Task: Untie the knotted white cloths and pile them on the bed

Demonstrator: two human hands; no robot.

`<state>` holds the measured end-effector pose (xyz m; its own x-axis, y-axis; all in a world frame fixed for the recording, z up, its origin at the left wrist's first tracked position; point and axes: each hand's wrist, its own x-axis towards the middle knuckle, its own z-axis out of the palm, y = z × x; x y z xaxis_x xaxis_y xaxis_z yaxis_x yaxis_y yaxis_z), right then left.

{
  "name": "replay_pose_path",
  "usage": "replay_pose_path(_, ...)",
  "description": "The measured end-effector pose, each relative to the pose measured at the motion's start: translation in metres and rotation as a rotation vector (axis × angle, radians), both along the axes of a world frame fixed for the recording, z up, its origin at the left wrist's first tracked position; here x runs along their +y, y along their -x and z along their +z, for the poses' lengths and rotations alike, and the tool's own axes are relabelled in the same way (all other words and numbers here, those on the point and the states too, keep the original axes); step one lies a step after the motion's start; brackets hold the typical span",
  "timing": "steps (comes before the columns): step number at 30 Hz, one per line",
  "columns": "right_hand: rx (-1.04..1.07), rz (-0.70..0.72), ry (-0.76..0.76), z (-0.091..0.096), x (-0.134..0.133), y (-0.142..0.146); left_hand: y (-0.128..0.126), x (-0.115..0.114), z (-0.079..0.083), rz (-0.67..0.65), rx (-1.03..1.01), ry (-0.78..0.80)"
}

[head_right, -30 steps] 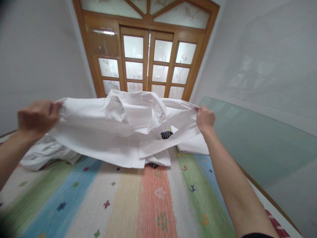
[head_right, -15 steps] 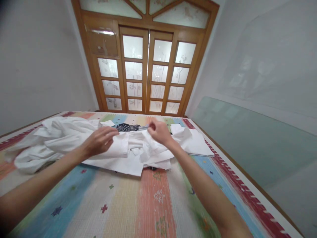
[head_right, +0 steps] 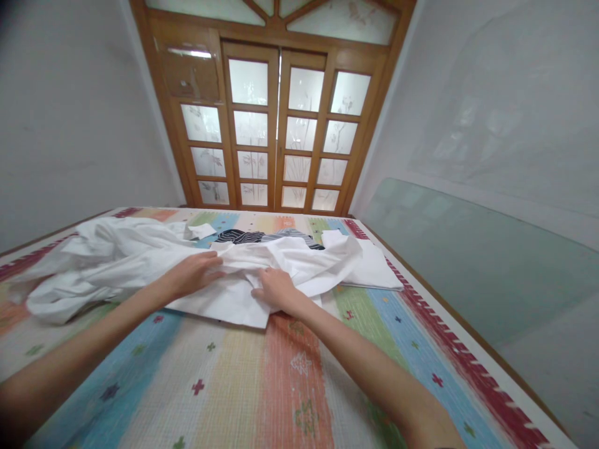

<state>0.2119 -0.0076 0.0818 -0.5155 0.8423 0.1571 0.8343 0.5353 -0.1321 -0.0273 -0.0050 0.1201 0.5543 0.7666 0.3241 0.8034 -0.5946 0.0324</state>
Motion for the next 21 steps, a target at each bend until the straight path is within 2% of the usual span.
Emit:
replay_pose_path(2,-0.016,-0.036,-0.016,0.007,0.003,-0.004,0.003,-0.002,0.017,0.015,-0.185,-0.045)
replay_pose_path(6,0.019,-0.011,-0.106,0.027,0.011,-0.016,0.005,-0.014,0.047,0.086,-0.442,-0.106)
replay_pose_path(8,0.137,0.014,-0.19,0.044,0.013,-0.027,0.008,-0.02,0.057,0.121,-0.534,-0.082)
replay_pose_path(10,0.313,0.103,-0.228,0.066,0.011,-0.038,0.013,-0.023,0.063,0.127,-0.648,-0.007)
replay_pose_path(12,0.495,0.263,-0.11,0.09,0.005,-0.05,0.019,-0.022,0.066,0.104,-0.78,0.079)
replay_pose_path(14,0.579,0.431,0.14,0.109,-0.003,-0.059,0.023,-0.02,0.067,0.083,-0.841,0.135)
replay_pose_path(16,0.577,0.512,0.347,0.119,-0.009,-0.063,0.023,-0.017,0.067,0.094,-0.733,0.094)
replay_pose_path(17,0.566,0.51,0.4,0.12,-0.01,-0.064,0.022,-0.017,0.067,0.1,-0.619,0.03)
replay_pose_path(19,0.553,0.45,0.412,0.113,-0.008,-0.061,0.014,-0.021,0.065,0.049,-0.366,-0.128)
replay_pose_path(21,0.537,0.39,0.402,0.1,-0.004,-0.055,0.004,-0.027,0.06,-0.082,-0.205,-0.2)
